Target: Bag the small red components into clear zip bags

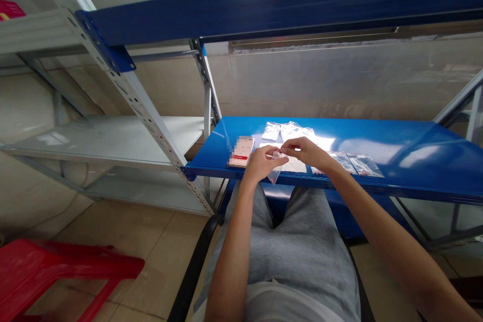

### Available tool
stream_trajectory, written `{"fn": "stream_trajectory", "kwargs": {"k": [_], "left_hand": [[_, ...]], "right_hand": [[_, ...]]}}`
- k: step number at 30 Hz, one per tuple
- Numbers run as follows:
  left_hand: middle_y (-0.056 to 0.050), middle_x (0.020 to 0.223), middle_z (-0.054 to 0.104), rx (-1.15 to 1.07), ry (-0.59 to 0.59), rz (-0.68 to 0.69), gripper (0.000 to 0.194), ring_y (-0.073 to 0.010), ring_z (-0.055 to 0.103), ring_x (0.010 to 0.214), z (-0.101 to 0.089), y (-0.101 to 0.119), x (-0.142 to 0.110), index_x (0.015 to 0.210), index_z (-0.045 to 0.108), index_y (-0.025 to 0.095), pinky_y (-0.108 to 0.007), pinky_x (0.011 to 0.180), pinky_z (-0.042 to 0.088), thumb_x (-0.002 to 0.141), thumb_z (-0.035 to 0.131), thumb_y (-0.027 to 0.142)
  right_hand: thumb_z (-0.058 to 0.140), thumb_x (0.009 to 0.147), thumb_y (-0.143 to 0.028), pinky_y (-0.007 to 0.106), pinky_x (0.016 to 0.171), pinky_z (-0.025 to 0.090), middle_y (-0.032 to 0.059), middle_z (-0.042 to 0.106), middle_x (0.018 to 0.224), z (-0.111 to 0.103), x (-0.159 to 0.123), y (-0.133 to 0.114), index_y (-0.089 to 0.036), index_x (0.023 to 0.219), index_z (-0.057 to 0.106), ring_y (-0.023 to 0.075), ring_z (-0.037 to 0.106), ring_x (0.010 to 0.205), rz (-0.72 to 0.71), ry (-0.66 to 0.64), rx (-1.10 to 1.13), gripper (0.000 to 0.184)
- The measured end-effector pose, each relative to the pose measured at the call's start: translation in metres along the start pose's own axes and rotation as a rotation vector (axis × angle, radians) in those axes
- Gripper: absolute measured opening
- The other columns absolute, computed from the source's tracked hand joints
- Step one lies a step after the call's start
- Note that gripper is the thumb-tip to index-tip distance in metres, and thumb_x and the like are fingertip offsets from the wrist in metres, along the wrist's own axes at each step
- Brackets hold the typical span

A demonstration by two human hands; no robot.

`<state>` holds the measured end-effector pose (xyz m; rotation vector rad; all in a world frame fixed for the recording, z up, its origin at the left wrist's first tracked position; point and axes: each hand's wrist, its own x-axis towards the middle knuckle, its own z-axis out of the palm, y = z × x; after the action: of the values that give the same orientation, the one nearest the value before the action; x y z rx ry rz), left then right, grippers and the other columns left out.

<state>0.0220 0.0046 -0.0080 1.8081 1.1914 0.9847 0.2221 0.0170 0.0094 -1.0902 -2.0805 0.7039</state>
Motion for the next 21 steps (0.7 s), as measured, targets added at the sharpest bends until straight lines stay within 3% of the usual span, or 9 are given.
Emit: {"fn": "stream_trajectory", "kwargs": {"k": [7, 13, 21], "left_hand": [[-0.009, 0.116, 0.076, 0.024, 0.004, 0.013, 0.054, -0.0229, 0.072, 0.098, 0.0, -0.007, 0.002, 0.118, 0.074, 0.018, -0.03, 0.081, 0.056, 0.075, 0.083, 0.05], [-0.009, 0.115, 0.076, 0.069, 0.033, 0.011, 0.051, -0.0233, 0.072, 0.097, -0.001, -0.004, 0.001, 0.115, 0.075, 0.019, -0.03, 0.078, 0.056, 0.075, 0.083, 0.049], [-0.007, 0.104, 0.076, 0.09, 0.078, 0.016, 0.05, -0.0206, 0.071, 0.089, 0.001, -0.005, 0.0, 0.114, 0.075, 0.019, -0.026, 0.068, 0.055, 0.076, 0.081, 0.05]], "right_hand": [[0.057, 0.092, -0.044, 0.029, 0.064, 0.041, 0.0052, 0.069, 0.077, -0.01, 0.0, 0.02, -0.016, 0.084, 0.072, 0.0165, 0.056, 0.069, 0.071, 0.129, -0.034, 0.033], [0.06, 0.088, -0.023, 0.028, 0.065, 0.041, 0.0088, 0.074, 0.081, -0.008, -0.001, 0.059, -0.014, 0.089, 0.076, 0.0193, 0.063, 0.072, 0.255, 0.302, -0.376, 0.018], [0.058, 0.093, -0.017, 0.03, 0.077, 0.045, 0.0143, 0.075, 0.098, 0.01, -0.004, 0.079, -0.012, 0.1, 0.077, 0.0232, 0.067, 0.089, 0.295, 0.255, -0.586, 0.021]]}}
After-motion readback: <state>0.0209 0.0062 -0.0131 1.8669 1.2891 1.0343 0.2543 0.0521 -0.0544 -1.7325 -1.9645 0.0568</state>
